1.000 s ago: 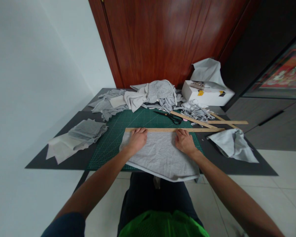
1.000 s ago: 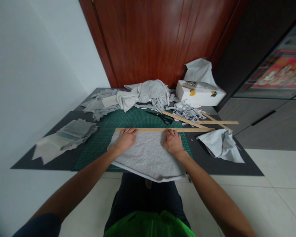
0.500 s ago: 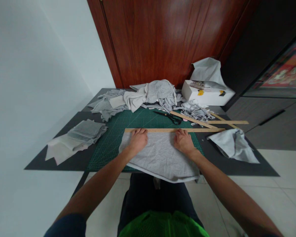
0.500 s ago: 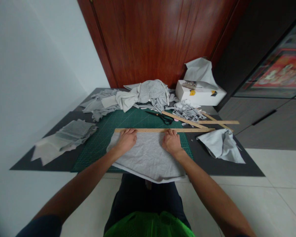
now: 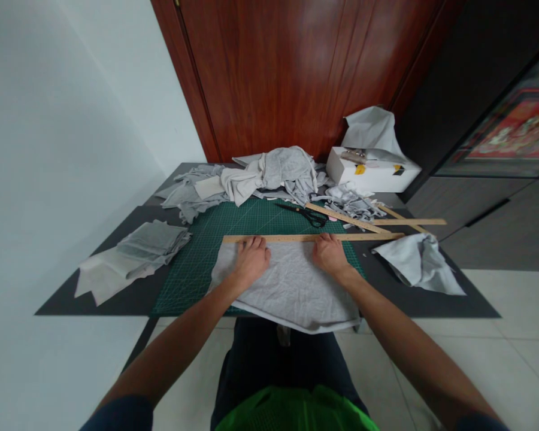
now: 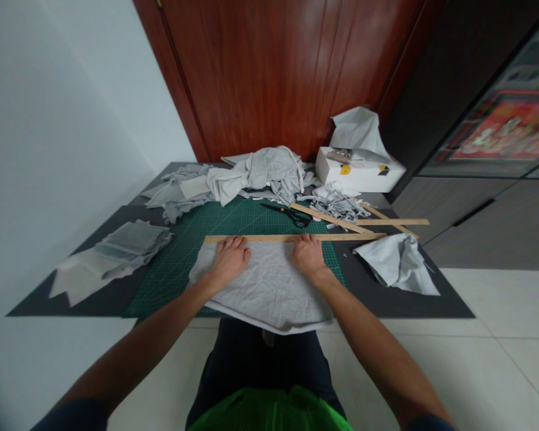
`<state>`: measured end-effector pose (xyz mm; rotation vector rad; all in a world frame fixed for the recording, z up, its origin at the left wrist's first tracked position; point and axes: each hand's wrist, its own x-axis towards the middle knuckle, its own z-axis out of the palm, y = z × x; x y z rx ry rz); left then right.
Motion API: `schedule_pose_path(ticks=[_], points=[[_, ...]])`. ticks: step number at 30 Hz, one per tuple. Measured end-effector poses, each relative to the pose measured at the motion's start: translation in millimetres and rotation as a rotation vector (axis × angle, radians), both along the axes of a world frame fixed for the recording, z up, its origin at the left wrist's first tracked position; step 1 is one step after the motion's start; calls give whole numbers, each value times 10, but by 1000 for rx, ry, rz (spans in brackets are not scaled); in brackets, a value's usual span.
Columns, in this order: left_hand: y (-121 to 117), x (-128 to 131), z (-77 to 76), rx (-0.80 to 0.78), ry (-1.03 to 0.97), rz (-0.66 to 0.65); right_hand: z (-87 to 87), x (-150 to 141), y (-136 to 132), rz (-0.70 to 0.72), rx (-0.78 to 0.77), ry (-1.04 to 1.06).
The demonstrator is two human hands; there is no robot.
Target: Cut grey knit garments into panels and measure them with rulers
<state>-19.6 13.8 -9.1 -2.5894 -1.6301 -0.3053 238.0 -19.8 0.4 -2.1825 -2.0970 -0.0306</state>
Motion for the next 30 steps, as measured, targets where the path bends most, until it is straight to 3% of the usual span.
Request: schedule_pose_path(ticks=[5,10,15,24,30], points=[[-55,13,-13,25,-2,35,15,-88,160,121,24,61],[-101,7,37,48,9,143,-26,-45,281,95,30,113],[-95,-6,57,13,31,169,-86,101,375,49,56,103],[-16,-106,22,24,61,119,-189,260,472,-44,115,140],[241,-328,19,-69,56,36,-191,296,486,-48,97,138]])
